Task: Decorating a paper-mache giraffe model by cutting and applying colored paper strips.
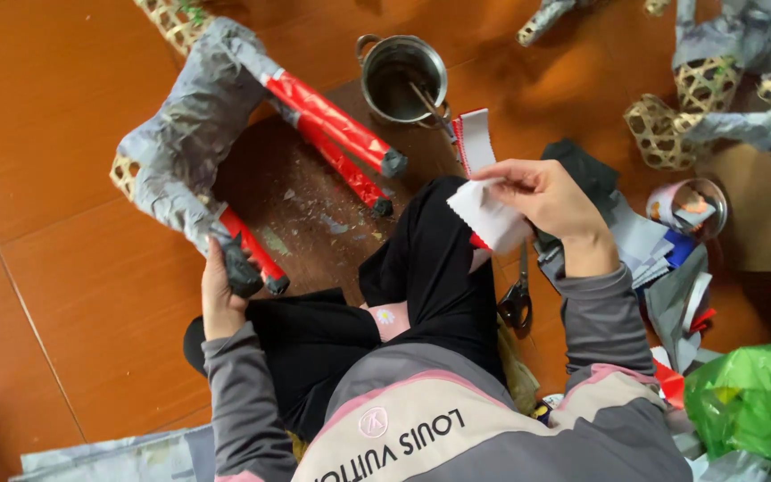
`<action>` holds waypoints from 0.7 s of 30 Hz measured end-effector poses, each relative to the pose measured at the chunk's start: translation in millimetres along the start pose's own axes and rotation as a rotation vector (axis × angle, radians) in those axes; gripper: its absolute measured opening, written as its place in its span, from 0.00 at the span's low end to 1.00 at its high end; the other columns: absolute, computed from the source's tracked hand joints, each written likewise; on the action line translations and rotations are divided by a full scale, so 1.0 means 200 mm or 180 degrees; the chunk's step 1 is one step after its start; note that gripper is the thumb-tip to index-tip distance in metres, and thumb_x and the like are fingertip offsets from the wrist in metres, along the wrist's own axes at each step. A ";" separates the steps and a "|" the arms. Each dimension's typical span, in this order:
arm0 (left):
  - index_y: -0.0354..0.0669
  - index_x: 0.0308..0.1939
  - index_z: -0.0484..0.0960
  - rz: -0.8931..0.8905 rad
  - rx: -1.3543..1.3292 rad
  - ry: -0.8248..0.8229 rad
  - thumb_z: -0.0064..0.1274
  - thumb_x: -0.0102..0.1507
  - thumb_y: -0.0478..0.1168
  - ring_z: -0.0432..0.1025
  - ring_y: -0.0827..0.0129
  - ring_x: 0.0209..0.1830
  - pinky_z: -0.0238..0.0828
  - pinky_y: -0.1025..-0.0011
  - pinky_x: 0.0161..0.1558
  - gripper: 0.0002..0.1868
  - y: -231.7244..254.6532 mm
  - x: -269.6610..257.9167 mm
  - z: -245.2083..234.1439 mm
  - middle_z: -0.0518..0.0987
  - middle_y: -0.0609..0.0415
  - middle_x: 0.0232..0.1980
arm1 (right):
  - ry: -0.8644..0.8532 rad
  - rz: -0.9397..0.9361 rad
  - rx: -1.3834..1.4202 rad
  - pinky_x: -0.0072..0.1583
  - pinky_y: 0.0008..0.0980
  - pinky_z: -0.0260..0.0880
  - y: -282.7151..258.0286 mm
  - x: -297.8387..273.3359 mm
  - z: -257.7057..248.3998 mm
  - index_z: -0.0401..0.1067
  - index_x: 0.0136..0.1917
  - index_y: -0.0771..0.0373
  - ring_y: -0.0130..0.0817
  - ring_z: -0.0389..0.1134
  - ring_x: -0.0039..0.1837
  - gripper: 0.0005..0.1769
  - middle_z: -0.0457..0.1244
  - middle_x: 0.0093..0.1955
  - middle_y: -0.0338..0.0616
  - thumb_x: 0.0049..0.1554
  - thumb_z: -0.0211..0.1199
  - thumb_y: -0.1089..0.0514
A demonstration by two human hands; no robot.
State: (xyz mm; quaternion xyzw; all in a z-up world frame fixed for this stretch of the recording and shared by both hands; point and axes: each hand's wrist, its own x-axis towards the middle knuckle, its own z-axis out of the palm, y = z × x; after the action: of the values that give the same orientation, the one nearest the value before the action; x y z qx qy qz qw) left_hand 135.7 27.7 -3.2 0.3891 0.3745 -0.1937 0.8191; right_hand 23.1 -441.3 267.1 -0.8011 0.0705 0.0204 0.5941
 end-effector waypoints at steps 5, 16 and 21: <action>0.78 0.73 0.24 0.2273 0.2716 0.0960 0.54 0.71 0.66 0.66 0.41 0.64 0.69 0.51 0.59 0.50 0.08 -0.20 0.14 0.56 0.33 0.74 | -0.1008 0.0105 0.0772 0.24 0.19 0.61 0.00 0.02 0.16 0.64 0.69 0.57 0.25 0.61 0.18 0.30 0.68 0.54 0.51 0.55 0.48 0.75; 0.41 0.75 0.51 0.1235 0.2797 -0.4551 0.68 0.50 0.44 0.68 0.57 0.56 0.57 0.55 0.66 0.56 -0.23 -0.98 0.92 0.75 0.41 0.56 | -0.2738 -0.0656 -0.0973 0.48 0.40 0.68 -0.19 -0.09 0.30 0.76 0.48 0.55 0.44 0.69 0.43 0.12 0.69 0.39 0.42 0.50 0.70 0.55; 0.41 0.66 0.68 0.0316 0.3935 -0.4495 0.62 0.55 0.44 0.66 0.78 0.39 0.68 0.80 0.41 0.36 -0.31 -0.89 0.81 0.74 0.61 0.47 | -0.1879 0.0778 -0.2047 0.46 0.27 0.70 -0.21 -0.20 -0.23 0.68 0.67 0.46 0.24 0.71 0.44 0.28 0.71 0.56 0.30 0.52 0.58 0.56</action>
State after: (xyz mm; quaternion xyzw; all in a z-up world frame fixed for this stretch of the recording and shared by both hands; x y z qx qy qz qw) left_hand 58.0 -133.6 169.8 0.5630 -0.3954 -0.5142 0.5121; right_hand -12.9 -469.2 325.3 -0.8906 -0.0178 0.3387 0.3030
